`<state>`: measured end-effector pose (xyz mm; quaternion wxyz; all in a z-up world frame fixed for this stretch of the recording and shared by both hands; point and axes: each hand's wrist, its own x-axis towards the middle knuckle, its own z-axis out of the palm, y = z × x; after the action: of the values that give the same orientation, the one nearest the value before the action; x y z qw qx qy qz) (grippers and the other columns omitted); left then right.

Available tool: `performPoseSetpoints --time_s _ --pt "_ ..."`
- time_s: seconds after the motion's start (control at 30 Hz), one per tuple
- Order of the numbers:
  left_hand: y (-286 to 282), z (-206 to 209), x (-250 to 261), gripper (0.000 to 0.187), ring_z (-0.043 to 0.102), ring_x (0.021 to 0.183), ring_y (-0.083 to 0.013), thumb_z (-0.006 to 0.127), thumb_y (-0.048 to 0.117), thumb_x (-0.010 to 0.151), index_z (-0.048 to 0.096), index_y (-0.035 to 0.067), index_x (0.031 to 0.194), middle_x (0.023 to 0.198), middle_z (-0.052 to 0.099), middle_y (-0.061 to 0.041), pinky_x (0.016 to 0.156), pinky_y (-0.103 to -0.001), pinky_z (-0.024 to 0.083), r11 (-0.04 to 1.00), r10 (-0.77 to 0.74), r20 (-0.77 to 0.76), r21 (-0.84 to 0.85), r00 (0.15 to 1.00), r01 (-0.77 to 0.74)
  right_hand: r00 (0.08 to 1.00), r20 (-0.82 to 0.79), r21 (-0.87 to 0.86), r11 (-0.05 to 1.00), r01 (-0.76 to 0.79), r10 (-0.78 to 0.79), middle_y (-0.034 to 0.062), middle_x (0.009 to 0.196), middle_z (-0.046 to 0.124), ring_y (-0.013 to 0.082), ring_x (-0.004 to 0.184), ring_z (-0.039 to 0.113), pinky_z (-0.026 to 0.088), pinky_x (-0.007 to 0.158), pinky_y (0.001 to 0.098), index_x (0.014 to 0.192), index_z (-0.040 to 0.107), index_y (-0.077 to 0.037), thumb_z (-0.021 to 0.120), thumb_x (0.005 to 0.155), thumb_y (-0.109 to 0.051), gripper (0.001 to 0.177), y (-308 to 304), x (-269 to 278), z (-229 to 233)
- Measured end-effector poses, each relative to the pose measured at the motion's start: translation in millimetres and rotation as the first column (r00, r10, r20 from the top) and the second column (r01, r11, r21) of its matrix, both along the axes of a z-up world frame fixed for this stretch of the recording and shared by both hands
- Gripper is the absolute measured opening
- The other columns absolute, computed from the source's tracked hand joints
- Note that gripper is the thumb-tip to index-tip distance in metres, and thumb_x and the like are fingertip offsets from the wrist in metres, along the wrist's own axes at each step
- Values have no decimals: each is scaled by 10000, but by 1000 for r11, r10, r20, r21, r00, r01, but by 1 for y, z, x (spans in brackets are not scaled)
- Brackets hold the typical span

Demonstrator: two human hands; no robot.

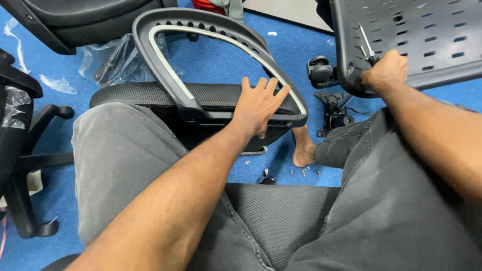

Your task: The person attaches a chair armrest to a chair back using a screwdriver. They align the armrest, insert screws, and tighten them to secure the part.

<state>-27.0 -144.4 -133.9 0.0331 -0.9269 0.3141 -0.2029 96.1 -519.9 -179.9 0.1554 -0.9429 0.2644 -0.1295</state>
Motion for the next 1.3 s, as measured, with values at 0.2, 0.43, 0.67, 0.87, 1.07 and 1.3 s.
performPoseSetpoints --time_s 0.2,0.43,0.67,0.87,1.07,1.3 --pt "4 -5 -9 838 629 1000 -313 932 202 526 544 207 1268 1032 639 -87 819 -569 438 995 96 -65 20 993 -95 943 331 178 984 -28 -33 168 835 735 268 799 731 571 766 407 857 758 -2 915 744 -276 336 46 -29 44" --pt "32 24 -9 810 637 1008 -329 901 196 458 546 148 1185 1042 644 -121 808 -501 455 988 128 -145 -62 981 -138 946 322 726 629 -277 45 48 640 664 105 481 570 450 406 279 737 720 -16 811 871 -142 205 133 -102 96" --pt "77 66 33 983 643 1099 -382 960 329 451 521 171 1316 1134 670 -164 898 -558 477 933 327 -278 -57 903 -355 967 244 949 188 -253 74 34 758 701 68 527 528 470 440 250 860 708 -23 779 890 -165 162 179 -124 113" --pt "105 84 62 1106 633 1133 -406 985 393 455 473 185 1413 1185 672 -173 909 -588 488 884 418 -337 -63 844 -463 953 293 955 -73 -287 82 48 800 702 87 562 549 502 466 264 885 722 -21 777 888 -166 156 239 -96 73" --pt "114 80 81 1082 623 1111 -420 973 414 472 475 179 1403 1186 653 -186 899 -572 500 891 391 -326 -100 860 -443 929 337 941 -81 -328 151 35 850 724 78 575 564 509 479 256 940 749 -28 759 904 -157 135 274 -94 44" --pt "104 73 93 1023 611 1154 -405 935 425 530 485 135 1402 1248 630 -178 931 -542 512 917 343 -316 -91 885 -388 920 384 921 -100 -376 78 29 881 737 75 569 560 508 474 251 979 760 -41 749 916 -151 127 281 -86 54"
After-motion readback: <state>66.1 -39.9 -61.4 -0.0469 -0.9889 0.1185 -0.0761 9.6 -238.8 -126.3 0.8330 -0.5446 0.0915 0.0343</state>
